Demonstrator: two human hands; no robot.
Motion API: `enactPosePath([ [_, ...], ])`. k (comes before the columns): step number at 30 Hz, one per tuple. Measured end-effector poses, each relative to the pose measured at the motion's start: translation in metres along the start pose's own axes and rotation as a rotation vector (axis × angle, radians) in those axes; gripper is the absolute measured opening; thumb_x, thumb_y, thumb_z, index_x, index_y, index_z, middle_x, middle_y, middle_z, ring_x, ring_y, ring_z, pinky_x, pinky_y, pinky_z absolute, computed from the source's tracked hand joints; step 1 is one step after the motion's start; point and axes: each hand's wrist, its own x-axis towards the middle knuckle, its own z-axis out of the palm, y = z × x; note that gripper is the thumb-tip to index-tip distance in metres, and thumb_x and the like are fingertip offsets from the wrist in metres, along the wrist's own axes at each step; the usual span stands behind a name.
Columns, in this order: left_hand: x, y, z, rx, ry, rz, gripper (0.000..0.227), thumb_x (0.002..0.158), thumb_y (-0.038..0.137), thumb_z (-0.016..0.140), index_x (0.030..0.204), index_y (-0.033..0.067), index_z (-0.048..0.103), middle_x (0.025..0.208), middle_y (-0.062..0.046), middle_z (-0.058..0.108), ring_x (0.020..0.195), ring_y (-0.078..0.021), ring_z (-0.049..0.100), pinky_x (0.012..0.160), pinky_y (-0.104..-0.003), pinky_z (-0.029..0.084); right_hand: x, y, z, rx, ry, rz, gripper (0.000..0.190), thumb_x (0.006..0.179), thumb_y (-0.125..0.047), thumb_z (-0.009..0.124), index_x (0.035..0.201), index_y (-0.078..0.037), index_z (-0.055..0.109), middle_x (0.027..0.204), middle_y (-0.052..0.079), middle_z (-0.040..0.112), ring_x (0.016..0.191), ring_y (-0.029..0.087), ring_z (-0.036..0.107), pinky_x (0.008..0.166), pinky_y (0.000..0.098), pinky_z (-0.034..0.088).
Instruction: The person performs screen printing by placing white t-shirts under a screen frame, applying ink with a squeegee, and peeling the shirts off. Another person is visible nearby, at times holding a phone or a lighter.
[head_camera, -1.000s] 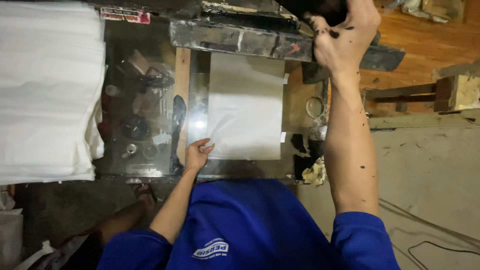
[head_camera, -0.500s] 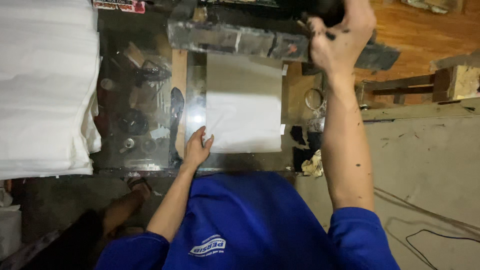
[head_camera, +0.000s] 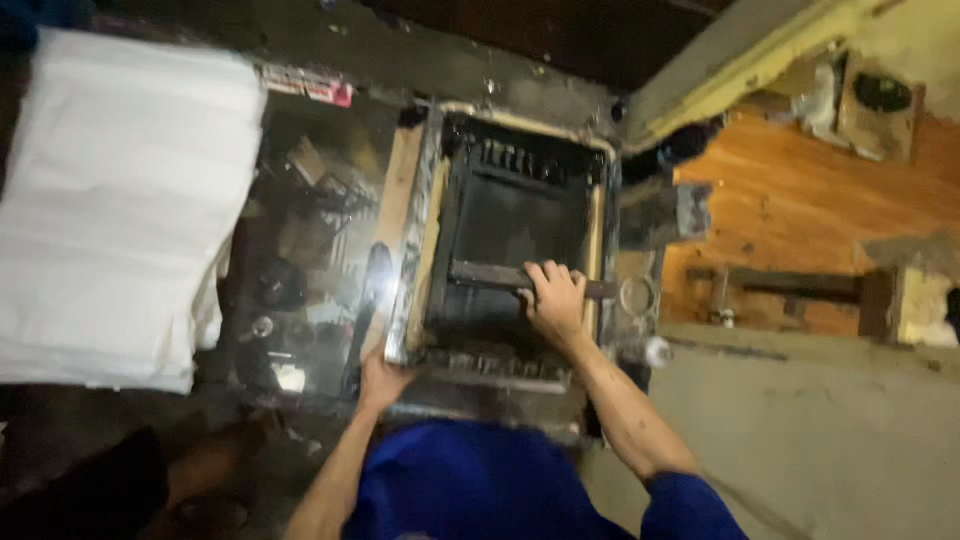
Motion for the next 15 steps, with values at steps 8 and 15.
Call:
enactPosePath([
  [8,0.013,-0.026,0.008,-0.061,-0.03,-0.005,0.086,0.055,0.028,0.113,0.13,0.0076,0.076,0.121,-0.02,0.082,0.11,-0.0298,0.076,0.089,-0.048,0.063,0.255,0.081,0.056,-0.081,-0.097,0.127,0.068,0.087,-0.038,0.087,0.144,-0.024,0.052,0.136,0.004,0.061,0.129,0.027,0.058,0.108,0.0608,0.045],
  [15,0.01,-0.019,0.006,-0.052,-0.068,-0.006,0.071,0.058,0.029,0.113,0.113,0.0057,0.074,0.093,-0.011,0.077,0.077,-0.0216,0.072,0.067,-0.036,0.06,0.149,0.044,0.059,-0.147,-0.345,0.164,0.074,0.092,-0.044,0.084,0.154,-0.025,0.047,0.142,0.003,0.058,0.137,0.025,0.053,0.115,0.0668,0.04],
])
